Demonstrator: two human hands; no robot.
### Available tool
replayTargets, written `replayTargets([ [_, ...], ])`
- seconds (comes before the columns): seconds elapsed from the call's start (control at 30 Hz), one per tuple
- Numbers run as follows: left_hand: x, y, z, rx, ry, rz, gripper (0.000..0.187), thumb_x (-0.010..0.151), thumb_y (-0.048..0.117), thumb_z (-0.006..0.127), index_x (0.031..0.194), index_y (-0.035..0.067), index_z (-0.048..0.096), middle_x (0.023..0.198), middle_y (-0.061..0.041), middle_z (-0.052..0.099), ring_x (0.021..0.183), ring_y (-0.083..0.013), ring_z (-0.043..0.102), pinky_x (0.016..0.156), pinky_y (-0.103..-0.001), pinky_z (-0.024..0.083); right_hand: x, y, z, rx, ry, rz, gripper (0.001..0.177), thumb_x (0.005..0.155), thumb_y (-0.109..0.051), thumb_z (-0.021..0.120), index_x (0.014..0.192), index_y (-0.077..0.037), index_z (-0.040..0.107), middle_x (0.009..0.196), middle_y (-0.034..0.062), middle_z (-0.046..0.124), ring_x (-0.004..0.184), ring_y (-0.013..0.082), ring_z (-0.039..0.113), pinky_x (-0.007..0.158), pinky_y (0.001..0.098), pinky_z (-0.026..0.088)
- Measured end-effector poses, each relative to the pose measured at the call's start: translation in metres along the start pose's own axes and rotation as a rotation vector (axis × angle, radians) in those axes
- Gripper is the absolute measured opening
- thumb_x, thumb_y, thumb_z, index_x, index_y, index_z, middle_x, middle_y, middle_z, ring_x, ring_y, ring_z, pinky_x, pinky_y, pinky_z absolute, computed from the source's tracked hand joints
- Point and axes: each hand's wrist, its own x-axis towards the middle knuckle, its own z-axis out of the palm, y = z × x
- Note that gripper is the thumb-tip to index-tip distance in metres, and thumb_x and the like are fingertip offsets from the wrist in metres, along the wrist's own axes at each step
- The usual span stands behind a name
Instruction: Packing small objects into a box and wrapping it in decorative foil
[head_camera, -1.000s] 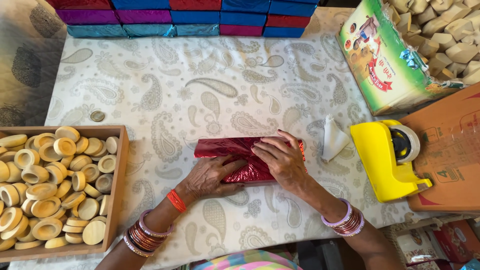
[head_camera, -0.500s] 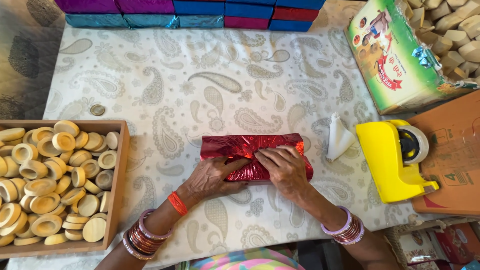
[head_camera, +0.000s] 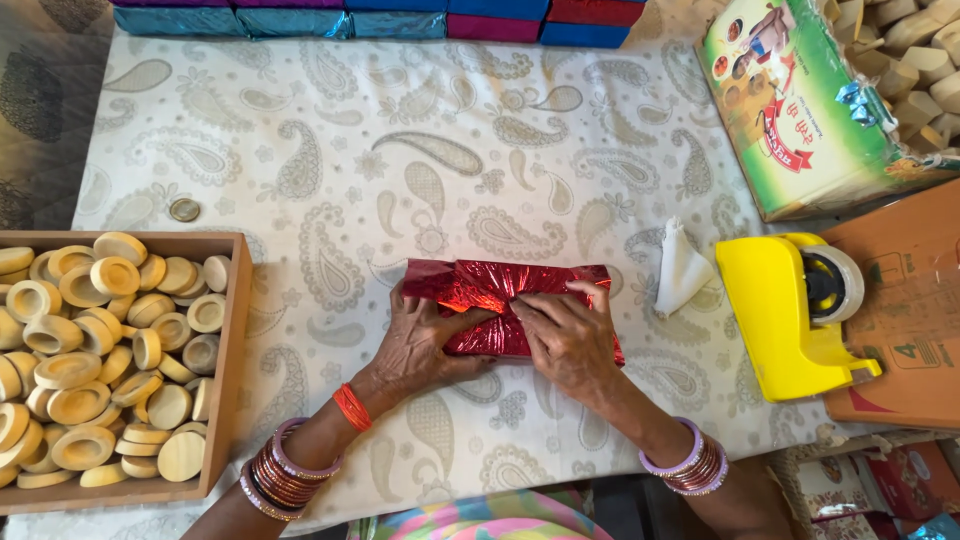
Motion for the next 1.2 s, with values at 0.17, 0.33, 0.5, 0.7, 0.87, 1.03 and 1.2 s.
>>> replayTargets([
  [0.17,0.002,0.002,-0.003,0.029,-0.018,-0.037,0.072,0.063,0.062,0.085,0.128,0.033,0.073,0.113,-0.016,0.067,0.120,-0.0315,0.053,0.114,-0.060,0.023,-0.003,-0.009,0.006,-0.012,0.047,0.084,0.020,0.086,-0.012,0.078,0.106,-0.012,0.079,0.106,-0.0007,0.076,0.085,0.0136,0.070,0.103,0.0455,0.037],
  [0.33,0.000,0.000,-0.006,-0.016,0.084,0.042,0.071,0.065,0.061,0.083,0.128,0.031,0.071,0.124,-0.018,0.067,0.124,-0.0360,0.053,0.116,-0.064,0.013,-0.008,-0.009,0.016,0.094,0.142,0.179,0.019,0.084,-0.010,0.074,0.103,-0.011,0.077,0.104,-0.0007,0.072,0.095,0.0176,0.066,0.105,0.0445,0.037],
  [0.5,-0.013,-0.035,-0.005,-0.104,0.127,0.153,0.072,0.074,0.059,0.081,0.133,0.019,0.071,0.133,-0.023,0.062,0.130,-0.0435,0.050,0.116,-0.059,0.015,-0.006,-0.011,0.017,0.032,0.189,0.108,0.018,0.084,-0.008,0.072,0.102,-0.010,0.075,0.100,-0.0012,0.070,0.095,0.0159,0.064,0.106,0.0461,0.035],
  [0.7,-0.020,-0.011,-0.040,0.019,0.416,-0.036,0.039,0.099,0.027,0.074,0.135,0.019,0.062,0.142,-0.007,0.058,0.142,-0.0286,0.052,0.125,-0.046,0.031,-0.004,-0.012,0.014,0.027,0.186,0.103,0.017,0.085,-0.007,0.072,0.101,-0.010,0.074,0.101,-0.0013,0.070,0.094,0.0161,0.065,0.106,0.0450,0.035],
  [0.87,-0.001,0.023,-0.055,0.555,0.390,0.246,0.050,0.087,0.014,0.072,0.135,0.028,0.066,0.146,-0.003,0.059,0.136,-0.0234,0.050,0.119,-0.050,0.024,-0.002,-0.012,0.010,0.030,0.159,0.078,0.019,0.083,-0.007,0.073,0.102,-0.010,0.074,0.102,-0.0001,0.070,0.094,0.0176,0.065,0.107,0.0450,0.035],
  [1.03,-0.005,0.014,-0.045,0.503,0.294,0.296,0.034,0.087,0.017,0.072,0.121,0.014,0.071,0.119,-0.003,0.066,0.129,-0.0224,0.054,0.117,-0.057,0.026,-0.006,-0.008,0.015,0.018,0.158,0.086,0.019,0.083,-0.007,0.074,0.102,-0.010,0.075,0.102,-0.0012,0.071,0.092,0.0159,0.064,0.107,0.0456,0.035],
  [1.2,-0.027,0.003,-0.034,0.617,0.189,0.349,0.021,0.085,0.011,0.073,0.105,0.009,0.074,0.102,-0.002,0.068,0.117,-0.0182,0.061,0.117,-0.055,0.031,-0.010,-0.004,0.020,0.029,0.152,0.065,0.019,0.085,-0.008,0.074,0.103,-0.011,0.076,0.104,-0.0033,0.070,0.093,0.0134,0.064,0.109,0.0457,0.034],
])
